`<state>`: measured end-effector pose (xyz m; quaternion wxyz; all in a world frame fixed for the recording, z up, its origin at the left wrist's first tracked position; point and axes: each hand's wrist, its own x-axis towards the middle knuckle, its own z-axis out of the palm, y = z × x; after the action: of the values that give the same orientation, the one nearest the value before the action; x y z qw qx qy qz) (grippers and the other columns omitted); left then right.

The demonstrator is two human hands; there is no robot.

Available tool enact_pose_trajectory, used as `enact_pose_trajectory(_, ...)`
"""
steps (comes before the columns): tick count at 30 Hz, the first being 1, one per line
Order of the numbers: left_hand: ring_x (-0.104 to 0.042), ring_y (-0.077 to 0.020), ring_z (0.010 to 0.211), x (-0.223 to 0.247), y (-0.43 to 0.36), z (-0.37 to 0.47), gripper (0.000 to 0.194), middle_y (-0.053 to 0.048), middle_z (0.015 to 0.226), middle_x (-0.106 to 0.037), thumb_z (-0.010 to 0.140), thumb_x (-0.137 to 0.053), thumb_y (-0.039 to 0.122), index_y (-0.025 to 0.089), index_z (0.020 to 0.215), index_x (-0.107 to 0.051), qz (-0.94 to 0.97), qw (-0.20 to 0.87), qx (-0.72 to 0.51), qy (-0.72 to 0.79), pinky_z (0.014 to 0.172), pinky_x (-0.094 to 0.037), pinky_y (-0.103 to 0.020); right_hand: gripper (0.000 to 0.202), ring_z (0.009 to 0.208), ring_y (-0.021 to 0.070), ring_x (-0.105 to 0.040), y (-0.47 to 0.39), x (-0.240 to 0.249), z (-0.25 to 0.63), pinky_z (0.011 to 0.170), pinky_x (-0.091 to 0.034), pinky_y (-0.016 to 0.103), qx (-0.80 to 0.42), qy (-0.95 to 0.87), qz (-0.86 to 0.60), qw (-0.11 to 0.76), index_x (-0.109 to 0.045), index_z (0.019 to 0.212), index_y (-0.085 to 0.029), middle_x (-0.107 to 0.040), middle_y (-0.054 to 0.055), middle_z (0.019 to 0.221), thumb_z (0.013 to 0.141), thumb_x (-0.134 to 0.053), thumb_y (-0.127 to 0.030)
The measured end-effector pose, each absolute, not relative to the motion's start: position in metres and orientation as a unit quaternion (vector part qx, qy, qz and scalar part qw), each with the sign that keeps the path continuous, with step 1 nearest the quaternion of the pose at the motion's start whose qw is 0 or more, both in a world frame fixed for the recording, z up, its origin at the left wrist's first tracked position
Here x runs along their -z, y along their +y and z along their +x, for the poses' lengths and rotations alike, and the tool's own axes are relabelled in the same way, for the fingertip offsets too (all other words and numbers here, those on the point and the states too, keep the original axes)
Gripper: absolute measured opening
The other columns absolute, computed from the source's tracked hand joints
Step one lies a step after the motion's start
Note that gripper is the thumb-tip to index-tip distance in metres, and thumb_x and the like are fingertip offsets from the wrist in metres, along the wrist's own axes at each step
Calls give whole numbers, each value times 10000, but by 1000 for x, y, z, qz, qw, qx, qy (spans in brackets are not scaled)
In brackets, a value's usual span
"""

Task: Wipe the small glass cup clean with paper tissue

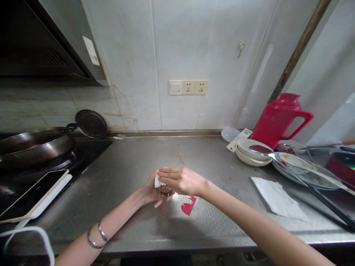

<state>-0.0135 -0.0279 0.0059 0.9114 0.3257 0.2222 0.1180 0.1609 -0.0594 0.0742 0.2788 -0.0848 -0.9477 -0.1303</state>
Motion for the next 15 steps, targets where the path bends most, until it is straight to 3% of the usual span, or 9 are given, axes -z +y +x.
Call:
enact_pose_trajectory(4,-592,-238,552,3,-27,-14,819,-159,635,-620,721,-298,787,52,717,-658,301,914,-185,199,284,-378,-259,331,1272,219,-457,-58,-78,163,978,-515,334,135,-942,-103,290,-567,1157,-6,-651,201,1154,876,-393,-30)
enact_pose_trajectory(7,-551,-204,462,2,-26,-14,796,-180,613,-627,720,-326,762,39,669,-654,306,912,-208,177,271,-350,-253,313,1248,230,-489,-57,-79,164,957,-530,348,146,-936,-125,295,-581,1128,-8,-654,210,1142,870,-407,-42)
enact_pose_trajectory(12,-385,-111,288,-6,-28,-12,771,-143,581,-630,764,-283,724,56,648,-649,304,896,-268,184,259,-336,-267,302,1214,258,-526,-67,-69,156,946,-538,368,183,-908,-206,316,-590,1108,-17,-651,210,1147,864,-416,-47)
enact_pose_trajectory(15,-424,-136,310,-9,-31,-11,730,-109,527,-600,791,-275,697,87,596,-625,287,876,-328,209,261,-337,-267,297,1212,274,-529,-78,-58,144,945,-536,388,189,-877,-288,335,-594,1100,-25,-644,214,1158,868,-409,-52)
